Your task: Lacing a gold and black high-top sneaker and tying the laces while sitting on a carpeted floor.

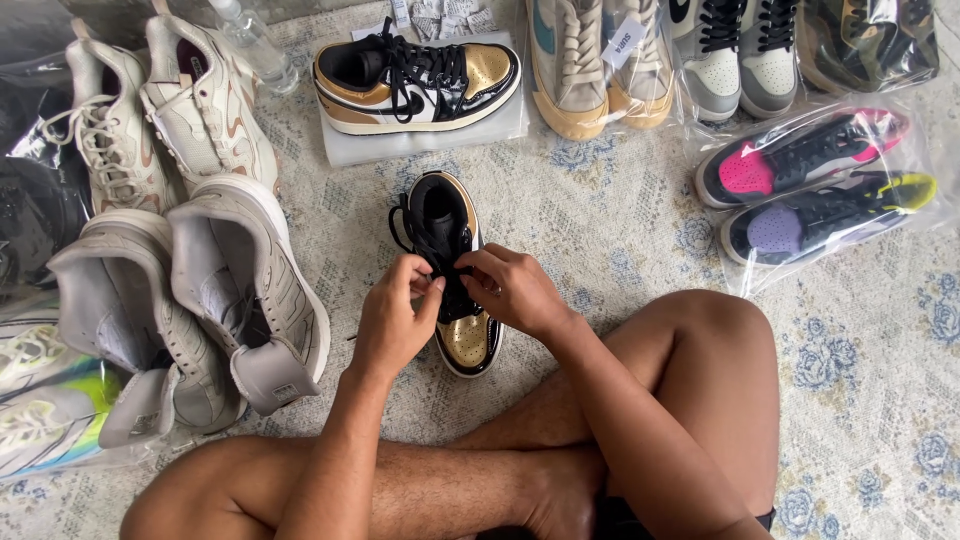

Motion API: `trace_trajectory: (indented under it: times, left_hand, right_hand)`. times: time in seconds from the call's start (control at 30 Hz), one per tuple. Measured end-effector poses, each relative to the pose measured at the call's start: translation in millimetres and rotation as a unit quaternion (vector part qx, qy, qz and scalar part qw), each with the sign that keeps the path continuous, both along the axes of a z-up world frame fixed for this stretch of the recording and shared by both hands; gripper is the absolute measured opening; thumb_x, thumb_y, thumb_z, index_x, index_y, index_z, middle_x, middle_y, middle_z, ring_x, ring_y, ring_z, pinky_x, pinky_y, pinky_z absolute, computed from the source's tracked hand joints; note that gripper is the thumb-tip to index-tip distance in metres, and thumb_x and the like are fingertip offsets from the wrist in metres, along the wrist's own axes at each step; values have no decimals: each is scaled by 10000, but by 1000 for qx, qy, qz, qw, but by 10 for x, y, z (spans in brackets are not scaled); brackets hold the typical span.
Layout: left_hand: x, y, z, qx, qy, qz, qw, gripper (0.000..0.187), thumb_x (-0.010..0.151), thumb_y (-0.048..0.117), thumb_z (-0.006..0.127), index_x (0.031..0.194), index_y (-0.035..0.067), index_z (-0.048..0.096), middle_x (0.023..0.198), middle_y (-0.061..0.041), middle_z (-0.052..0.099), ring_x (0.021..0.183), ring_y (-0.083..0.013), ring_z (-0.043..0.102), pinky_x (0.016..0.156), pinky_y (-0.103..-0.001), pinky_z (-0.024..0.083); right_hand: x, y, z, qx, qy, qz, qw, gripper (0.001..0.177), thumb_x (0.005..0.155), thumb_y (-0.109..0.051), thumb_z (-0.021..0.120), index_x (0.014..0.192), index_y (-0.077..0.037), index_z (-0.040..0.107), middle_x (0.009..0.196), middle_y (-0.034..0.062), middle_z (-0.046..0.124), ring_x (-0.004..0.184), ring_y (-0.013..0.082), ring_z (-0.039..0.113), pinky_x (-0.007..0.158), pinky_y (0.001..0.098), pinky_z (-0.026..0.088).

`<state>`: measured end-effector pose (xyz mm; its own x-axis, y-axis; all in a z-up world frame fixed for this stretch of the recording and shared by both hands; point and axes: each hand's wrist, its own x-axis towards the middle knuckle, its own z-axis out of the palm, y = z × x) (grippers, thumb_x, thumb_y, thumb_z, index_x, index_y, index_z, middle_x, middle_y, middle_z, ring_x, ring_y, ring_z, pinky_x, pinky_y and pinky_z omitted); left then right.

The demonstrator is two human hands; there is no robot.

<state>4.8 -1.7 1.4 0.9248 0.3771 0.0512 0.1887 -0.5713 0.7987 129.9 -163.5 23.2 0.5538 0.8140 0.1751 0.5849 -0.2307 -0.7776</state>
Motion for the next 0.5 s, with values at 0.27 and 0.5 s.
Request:
trace_trajectory:
  times: [0.27, 0.5]
  left_hand:
    - [-51, -4, 130, -24, 3, -21, 999, 245, 891, 64, 705, 1045, 45, 516, 858, -193, 673, 850, -335, 747, 726, -387, 647]
    - [-18, -85, 84, -13, 47, 65, 997, 179, 878, 160, 743, 909, 57, 599, 746, -116, 672, 748, -268, 734, 586, -359, 614]
  right_hand:
    - [197, 100, 177, -33, -167, 133, 976, 39, 923, -56, 672, 947, -31, 690, 864, 134, 658, 766, 289, 706, 678, 344, 592]
    - [227, 218, 5, -130, -313, 196, 920, 100, 908, -26, 634, 860, -71, 709, 795, 83, 660, 692, 209, 714, 659, 257, 580]
